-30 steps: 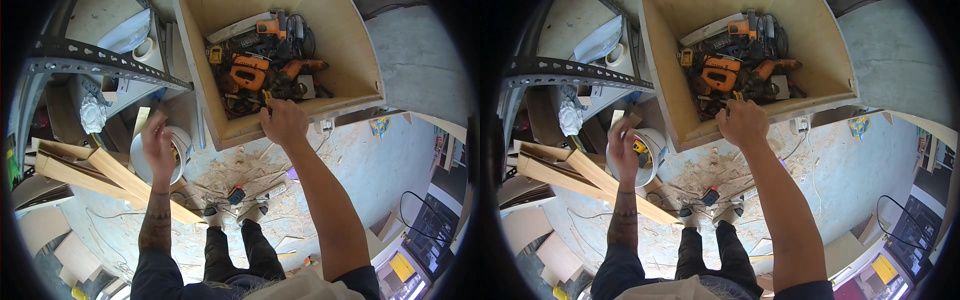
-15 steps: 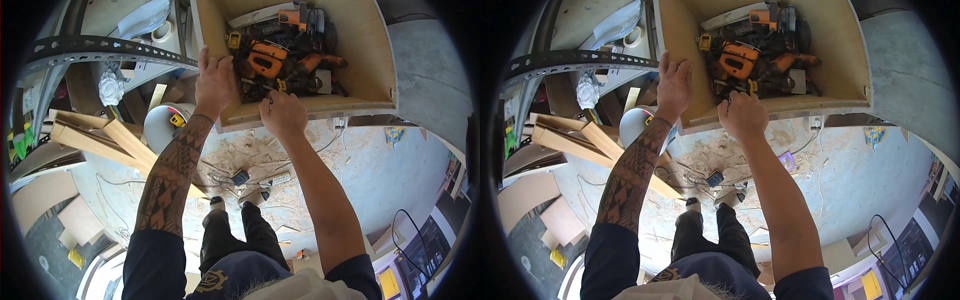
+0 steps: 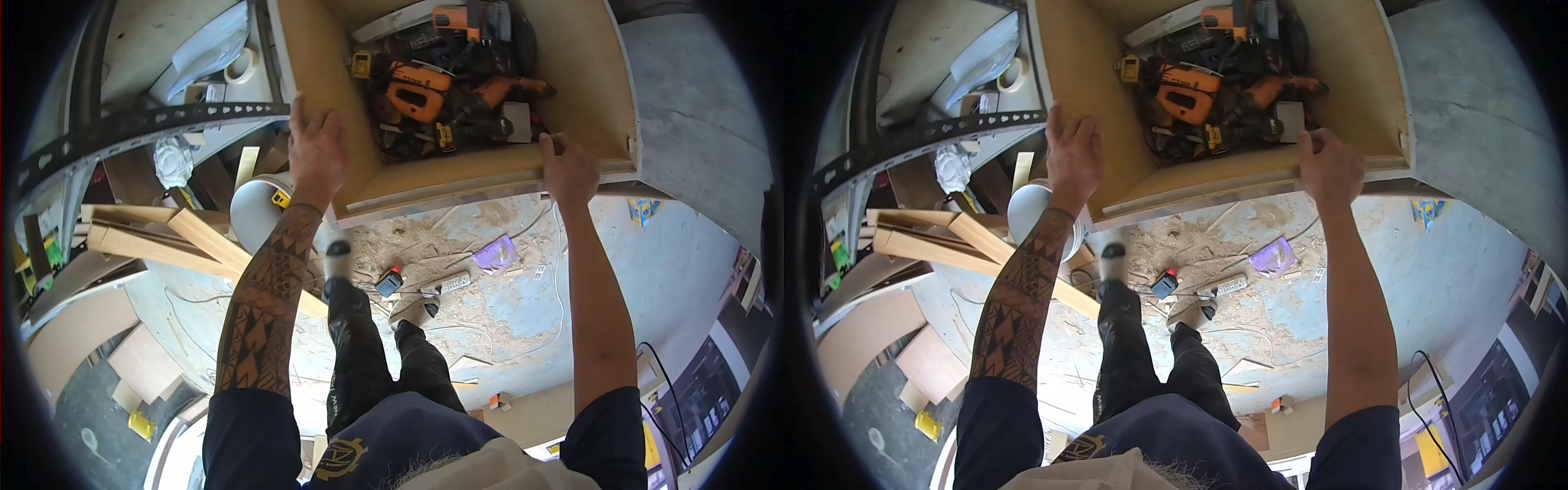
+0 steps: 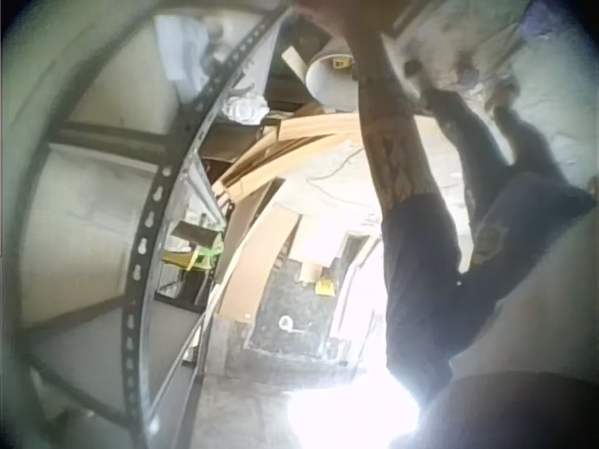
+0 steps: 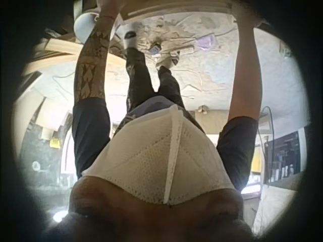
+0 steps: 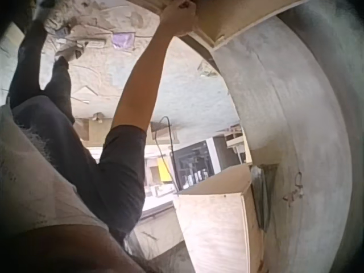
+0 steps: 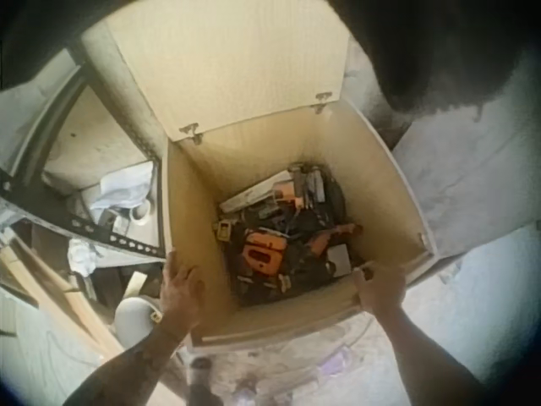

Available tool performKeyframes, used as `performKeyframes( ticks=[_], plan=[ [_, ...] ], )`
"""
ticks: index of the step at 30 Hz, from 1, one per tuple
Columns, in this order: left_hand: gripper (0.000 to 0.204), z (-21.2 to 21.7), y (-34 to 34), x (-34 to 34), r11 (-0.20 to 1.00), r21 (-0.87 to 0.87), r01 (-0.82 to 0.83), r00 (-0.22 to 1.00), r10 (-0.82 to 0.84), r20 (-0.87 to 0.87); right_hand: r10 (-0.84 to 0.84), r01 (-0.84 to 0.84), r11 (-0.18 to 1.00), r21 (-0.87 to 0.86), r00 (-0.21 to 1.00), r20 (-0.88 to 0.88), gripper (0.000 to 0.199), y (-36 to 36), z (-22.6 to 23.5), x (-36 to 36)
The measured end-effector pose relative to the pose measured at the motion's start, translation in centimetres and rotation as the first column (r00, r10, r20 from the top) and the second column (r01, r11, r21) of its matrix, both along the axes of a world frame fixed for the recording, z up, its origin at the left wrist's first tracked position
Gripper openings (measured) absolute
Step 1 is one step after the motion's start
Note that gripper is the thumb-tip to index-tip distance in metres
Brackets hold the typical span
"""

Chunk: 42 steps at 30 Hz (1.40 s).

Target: The person drills holes into white boards using a power drill. They place a battery and the drill into a cabinet and handle a piece of fabric near a wooden structure.

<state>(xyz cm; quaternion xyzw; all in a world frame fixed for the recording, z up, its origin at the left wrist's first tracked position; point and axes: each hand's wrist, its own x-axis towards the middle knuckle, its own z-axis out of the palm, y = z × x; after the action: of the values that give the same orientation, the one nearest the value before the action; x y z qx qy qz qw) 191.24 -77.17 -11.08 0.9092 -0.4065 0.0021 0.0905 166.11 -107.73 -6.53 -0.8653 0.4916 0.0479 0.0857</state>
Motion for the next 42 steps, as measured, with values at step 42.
performKeyframes(
  ticks=[42],
  plan=[
    [0.036, -12.8, -21.2, -7.2, 0.927, 0.139, 0.347, 0.622, -0.117, -0.774, 0.056, -0.049, 0.997, 0.064, 0.992, -0.109, 0.034, -1.5, -0.1, -1.1]
  ],
)
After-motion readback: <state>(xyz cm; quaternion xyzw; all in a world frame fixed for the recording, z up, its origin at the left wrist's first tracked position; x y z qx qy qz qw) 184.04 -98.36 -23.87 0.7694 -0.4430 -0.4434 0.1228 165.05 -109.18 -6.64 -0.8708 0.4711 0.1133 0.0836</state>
